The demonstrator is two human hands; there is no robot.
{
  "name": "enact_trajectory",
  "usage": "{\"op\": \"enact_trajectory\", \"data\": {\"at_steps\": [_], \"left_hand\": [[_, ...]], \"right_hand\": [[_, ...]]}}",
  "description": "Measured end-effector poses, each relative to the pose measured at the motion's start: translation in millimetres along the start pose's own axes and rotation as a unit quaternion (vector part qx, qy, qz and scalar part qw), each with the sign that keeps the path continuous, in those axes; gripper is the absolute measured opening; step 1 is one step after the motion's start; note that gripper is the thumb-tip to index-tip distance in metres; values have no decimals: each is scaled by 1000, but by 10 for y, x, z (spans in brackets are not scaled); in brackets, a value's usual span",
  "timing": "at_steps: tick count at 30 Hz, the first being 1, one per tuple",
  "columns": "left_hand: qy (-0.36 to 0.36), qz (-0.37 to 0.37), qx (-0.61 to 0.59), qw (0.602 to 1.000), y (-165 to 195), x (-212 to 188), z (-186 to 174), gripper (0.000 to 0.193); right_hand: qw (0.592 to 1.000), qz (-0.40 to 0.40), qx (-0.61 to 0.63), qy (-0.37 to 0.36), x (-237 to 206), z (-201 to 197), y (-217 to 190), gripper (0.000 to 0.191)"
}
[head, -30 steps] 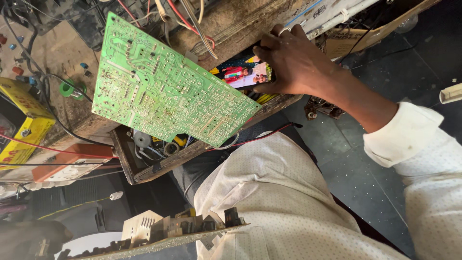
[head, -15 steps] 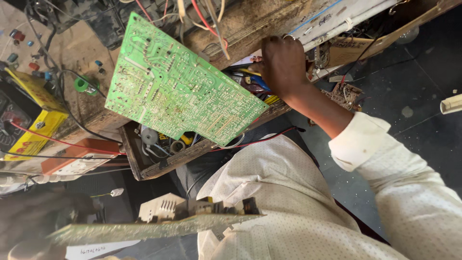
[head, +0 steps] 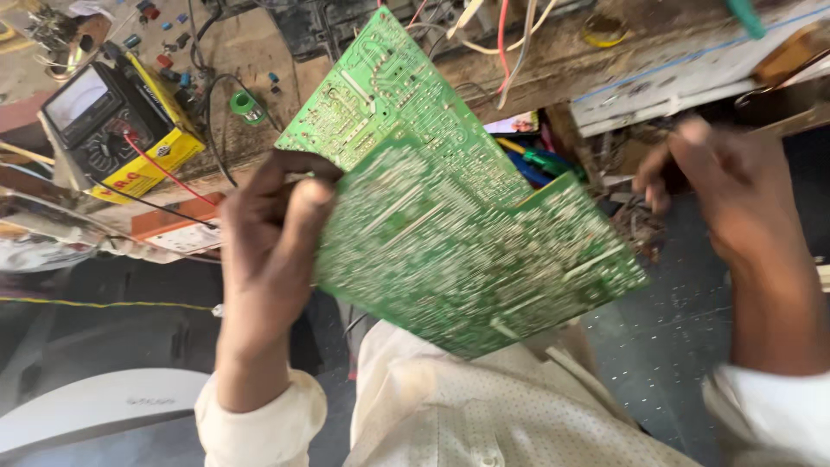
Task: The person uses a soldering iron to work on a green circuit board, then switches to a smaller brown board to remove components with pliers. The person handles wires and small parts on a cluttered workbench.
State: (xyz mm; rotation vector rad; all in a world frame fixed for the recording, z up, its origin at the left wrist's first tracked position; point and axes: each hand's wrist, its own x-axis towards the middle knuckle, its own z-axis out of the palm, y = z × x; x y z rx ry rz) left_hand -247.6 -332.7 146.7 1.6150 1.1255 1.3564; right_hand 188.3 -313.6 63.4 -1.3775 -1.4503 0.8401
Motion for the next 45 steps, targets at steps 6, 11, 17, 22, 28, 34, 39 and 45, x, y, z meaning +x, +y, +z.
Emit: {"op": "enact_trajectory", "data": {"at_steps": [6, 11, 17, 22, 28, 34, 39, 45], "left_hand": [[30, -22, -113, 993, -37, 96, 651, 27], [36, 2, -90, 995, -76, 33, 1116, 30], [50, 70, -74, 994, 56, -327, 1560, 34], [0, 339, 14, 941, 49, -666, 1918, 52], [-71, 571, 65, 815, -125, -644, 2133, 62], [-65, 595, 104, 794, -271, -643, 2125, 57], [-131, 616, 130, 766, -623, -637, 2147, 48], [-195, 558, 159, 791, -1017, -548, 2216, 28]], "right_hand": [[972, 158, 172, -23, -794, -218, 250, 67], [986, 148, -2, 82, -1166, -303, 308, 64], [983, 112, 102, 100, -968, -553, 179, 71], [930, -47, 361, 47, -643, -665, -70, 82], [895, -175, 411, 1, -568, -650, -228, 79], [863, -190, 468, 15, -523, -598, -118, 79], [874, -235, 425, 19, -516, -779, 15, 82], [899, -376, 220, 48, -547, -1053, 35, 87]]}}
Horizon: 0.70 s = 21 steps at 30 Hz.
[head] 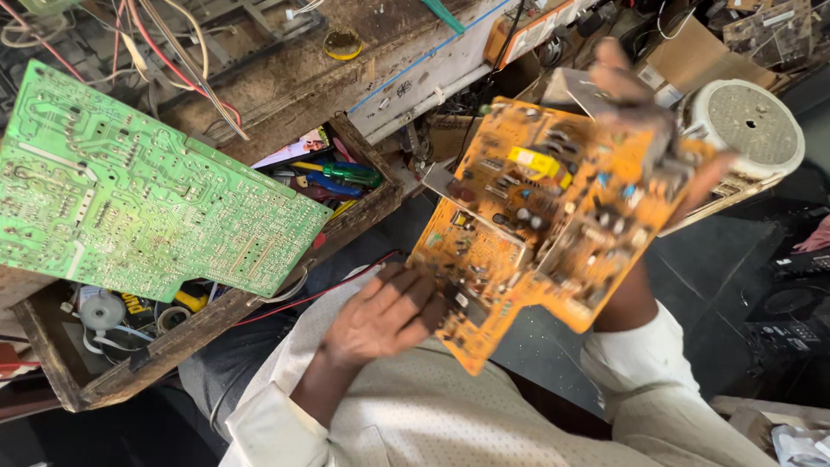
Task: The person uses a soldering iron to work on a green circuit board, then switches to a smaller brown board to remove components with pliers. The person handles wires and small parts on a cluttered workbench.
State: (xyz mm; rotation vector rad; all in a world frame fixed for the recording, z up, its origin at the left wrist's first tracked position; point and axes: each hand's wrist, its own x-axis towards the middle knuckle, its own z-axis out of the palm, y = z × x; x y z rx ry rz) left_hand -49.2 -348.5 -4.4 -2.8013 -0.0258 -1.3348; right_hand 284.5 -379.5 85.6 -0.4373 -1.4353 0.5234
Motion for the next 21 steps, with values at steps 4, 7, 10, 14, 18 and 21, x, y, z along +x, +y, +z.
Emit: {"op": "enact_trajectory", "data": {"at_steps": [4, 7, 10, 14, 18, 21], "left_hand": [[-53, -12, 22, 998, -96, -86, 96, 28], [-86, -11, 35, 996, -90, -139, 150, 27], [-89, -16, 26, 996, -89, -166, 182, 24], [-86, -25, 22, 996, -71, -155, 162, 26], [-97, -38, 3, 995, 3, -142, 117, 32], [-91, -34, -40, 994, 100, -146, 149, 38]], "right_hand": [[992, -70, -107, 1, -121, 136, -83, 78], [987, -74, -138, -30, -122, 228, -124, 74], [985, -72, -143, -64, -62, 247, -131, 73], [987, -62, -134, -67, -48, 205, -72, 75], [995, -35, -94, -21, -87, 115, 79, 76], [995, 19, -79, 50, -150, 107, 212, 75]]}}
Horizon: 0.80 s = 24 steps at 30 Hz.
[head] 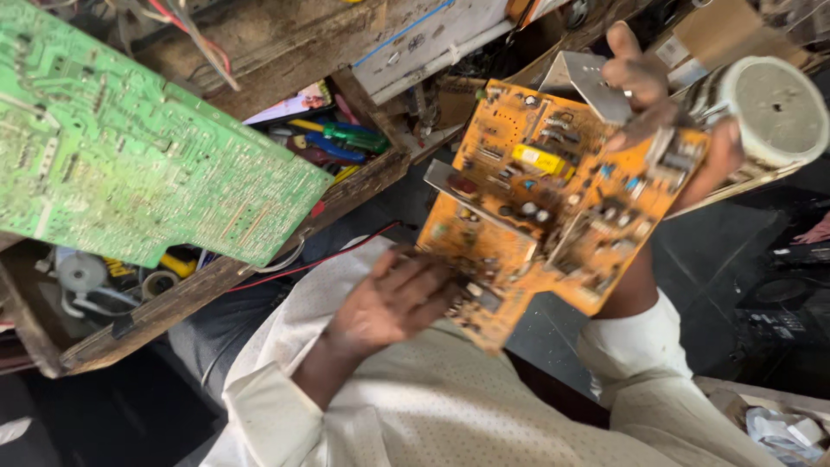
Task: The person uses a soldering iron to work on a green circuit board, then switches to a smaller brown board to remove components with pliers. The person handles wires and small parts on a cluttered workbench.
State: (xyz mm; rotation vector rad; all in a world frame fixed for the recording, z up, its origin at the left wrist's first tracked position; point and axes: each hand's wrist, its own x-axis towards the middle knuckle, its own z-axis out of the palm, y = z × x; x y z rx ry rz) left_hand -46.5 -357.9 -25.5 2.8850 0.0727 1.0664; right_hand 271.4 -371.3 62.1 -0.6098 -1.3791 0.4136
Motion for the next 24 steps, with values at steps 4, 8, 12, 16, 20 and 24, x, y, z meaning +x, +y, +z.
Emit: {"op": "enact_trajectory", "data": {"at_steps": [4, 8, 12, 16, 20, 24], "left_hand": [[-22, -6, -114, 993, 237, -8, 85, 34], [33, -39, -190, 980, 365, 41, 143, 35], [145, -194, -78, 967, 172, 202, 322, 46], [32, -321, -222, 920, -5, 193, 467, 26], [26, -350, -244, 904, -63, 78, 520, 29], [18, -401, -251, 881, -93, 2, 485, 33]], "right_hand": [[983, 126, 78, 109, -187, 221, 155, 69], [957, 248, 97, 113, -436, 579, 254, 63], [932, 335, 116, 75, -586, 766, 438, 58], [914, 391, 104, 35, -773, 710, 834, 54], [886, 463, 3, -39, -820, 527, 1324, 51], [865, 349, -343, -109, -337, 274, 1376, 50]]}}
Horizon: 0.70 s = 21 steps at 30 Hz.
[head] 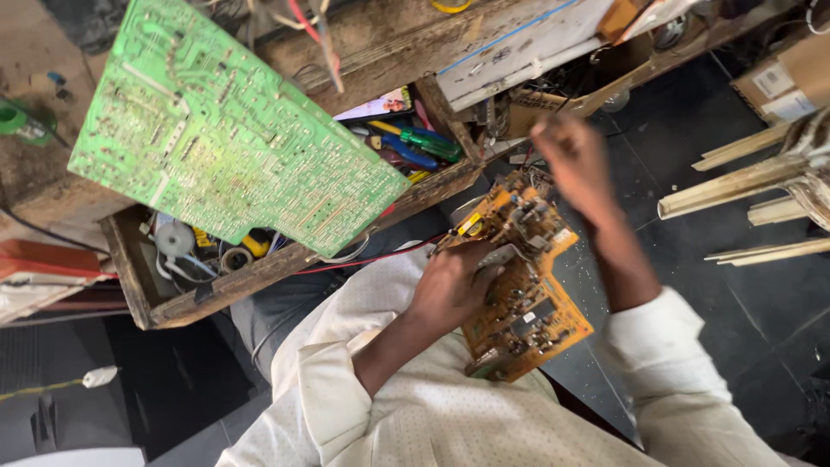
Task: The person uses a soldering iron to work on a green circuit board, then switches to a smaller brown board to remove components with pliers. The person handles wires and small parts on a cluttered workbench.
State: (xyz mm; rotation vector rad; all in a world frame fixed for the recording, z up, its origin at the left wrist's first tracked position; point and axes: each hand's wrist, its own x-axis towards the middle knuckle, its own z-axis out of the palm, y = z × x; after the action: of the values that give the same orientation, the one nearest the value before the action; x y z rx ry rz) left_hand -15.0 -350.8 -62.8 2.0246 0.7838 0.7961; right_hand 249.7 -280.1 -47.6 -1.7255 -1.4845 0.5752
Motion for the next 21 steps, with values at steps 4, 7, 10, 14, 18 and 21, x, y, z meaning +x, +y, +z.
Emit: {"op": "enact_trajectory", "data": {"at_steps": [4, 7, 10, 14, 18, 21], "left_hand": [[-45, -20, 85, 995, 59, -49, 32, 46], [-37, -42, 150, 987, 33, -65, 79, 34], [-18, -42, 188, 981, -95, -154, 82, 39], [-7, -20, 175, 984, -291, -261, 94, 41], [-32, -1, 148, 988, -400, -278, 69, 44], [-28, 12, 126, 991, -413, -240, 28, 47]], "right_hand": [[973, -213, -20, -82, 70, -269, -606, 38], [917, -322, -157, -175, 218, 90, -1085, 33], [884, -298, -234, -273, 344, 593, -1313, 28], [842, -401, -307, -190, 447, 945, -1276, 23], [783, -522, -333, -65, 433, 1053, -1097, 9], [762, -558, -321, -61, 529, 1021, -989, 9]]}}
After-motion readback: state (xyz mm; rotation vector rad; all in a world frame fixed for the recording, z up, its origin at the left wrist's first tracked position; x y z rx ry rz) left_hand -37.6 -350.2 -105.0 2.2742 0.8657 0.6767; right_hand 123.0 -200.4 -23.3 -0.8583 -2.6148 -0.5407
